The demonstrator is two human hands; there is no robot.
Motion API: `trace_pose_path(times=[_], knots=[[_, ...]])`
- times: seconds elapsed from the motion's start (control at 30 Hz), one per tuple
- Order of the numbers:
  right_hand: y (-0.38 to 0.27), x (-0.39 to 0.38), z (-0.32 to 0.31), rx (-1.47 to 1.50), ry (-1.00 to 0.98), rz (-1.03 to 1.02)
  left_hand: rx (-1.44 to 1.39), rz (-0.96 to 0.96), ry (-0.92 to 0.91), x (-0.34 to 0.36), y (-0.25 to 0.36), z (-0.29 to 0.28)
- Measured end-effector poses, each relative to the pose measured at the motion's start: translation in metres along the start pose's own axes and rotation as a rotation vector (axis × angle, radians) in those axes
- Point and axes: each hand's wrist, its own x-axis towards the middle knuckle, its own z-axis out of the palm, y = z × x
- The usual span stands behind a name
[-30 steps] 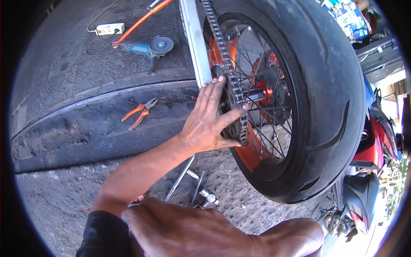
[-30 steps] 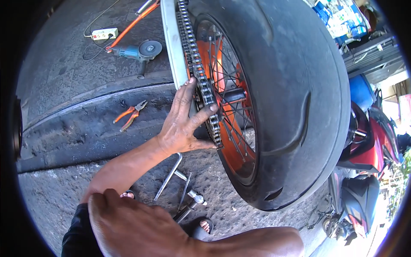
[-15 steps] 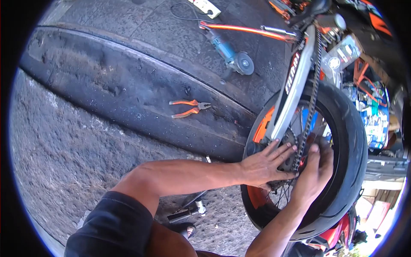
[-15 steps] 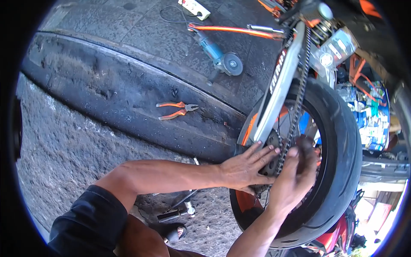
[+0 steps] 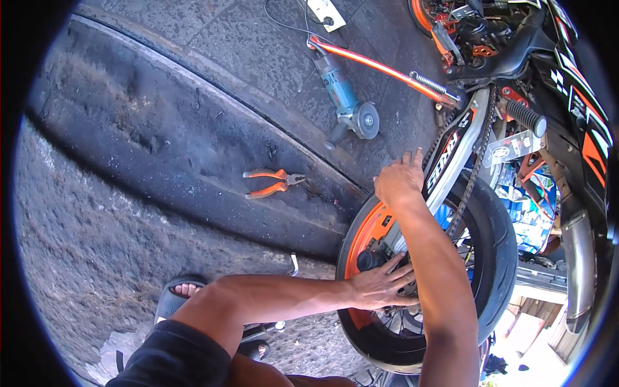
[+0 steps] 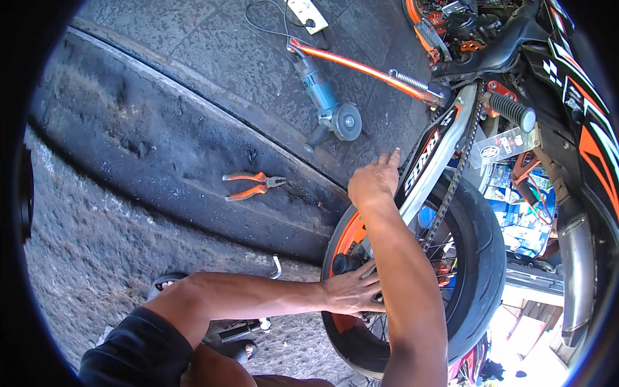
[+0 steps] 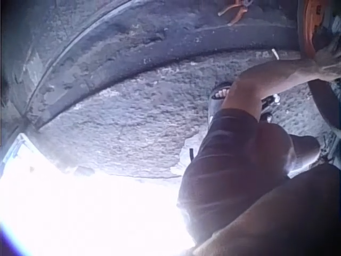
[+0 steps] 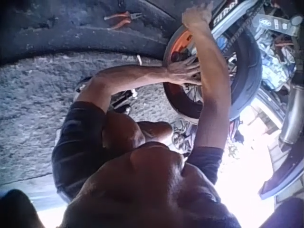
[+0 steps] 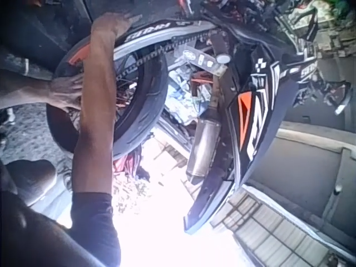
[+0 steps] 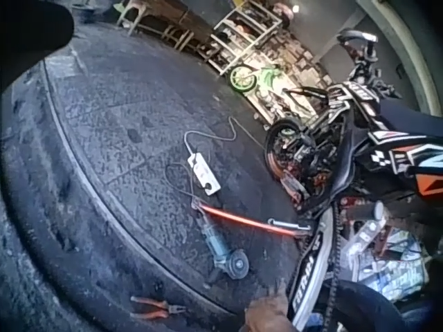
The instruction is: Adjusting and repairing the rear wheel chain and axle on a motorcycle.
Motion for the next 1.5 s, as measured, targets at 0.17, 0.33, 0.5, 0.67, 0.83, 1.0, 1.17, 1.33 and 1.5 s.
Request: trace_pose_path(times=[0.17,0.33,0.5,0.67,0.83,1.0,1.17,1.33,1.5], knots=[[0.011,0.022,0.015,-0.189,-0.416,0.070,0.004,-0.022,-0.024,0.000,0.000,-0.002],[0.016,0.026,0.019,-0.207,-0.393,-0.005,-0.028,-0.023,0.015,0.000,-0.001,0.001],[0.017,0.029,0.024,-0.192,-0.362,0.087,-0.037,-0.027,-0.006,0.001,-0.001,0.003],[0.018,0.027,0.028,-0.176,-0.349,0.081,-0.006,-0.040,-0.025,0.000,0.000,0.000],[0.022,0.019,0.019,0.083,-0.177,0.079,0.024,-0.026,-0.078,0.000,0.000,0.001],[0.026,-0.025,0.006,0.964,0.736,0.275,0.089,-0.030,-0.172,0.000,0.001,-0.003],[0.018,-0.129,0.046,1.321,1.101,0.641,0.043,-0.029,-0.098,0.000,0.001,-0.005],[-0.037,-0.202,0.116,1.382,0.968,0.844,0.126,-0.032,-0.104,0.001,0.002,0.003],[-0.057,-0.231,0.150,1.432,0.808,0.922,0.016,-0.059,0.043,0.000,0.002,0.007]])
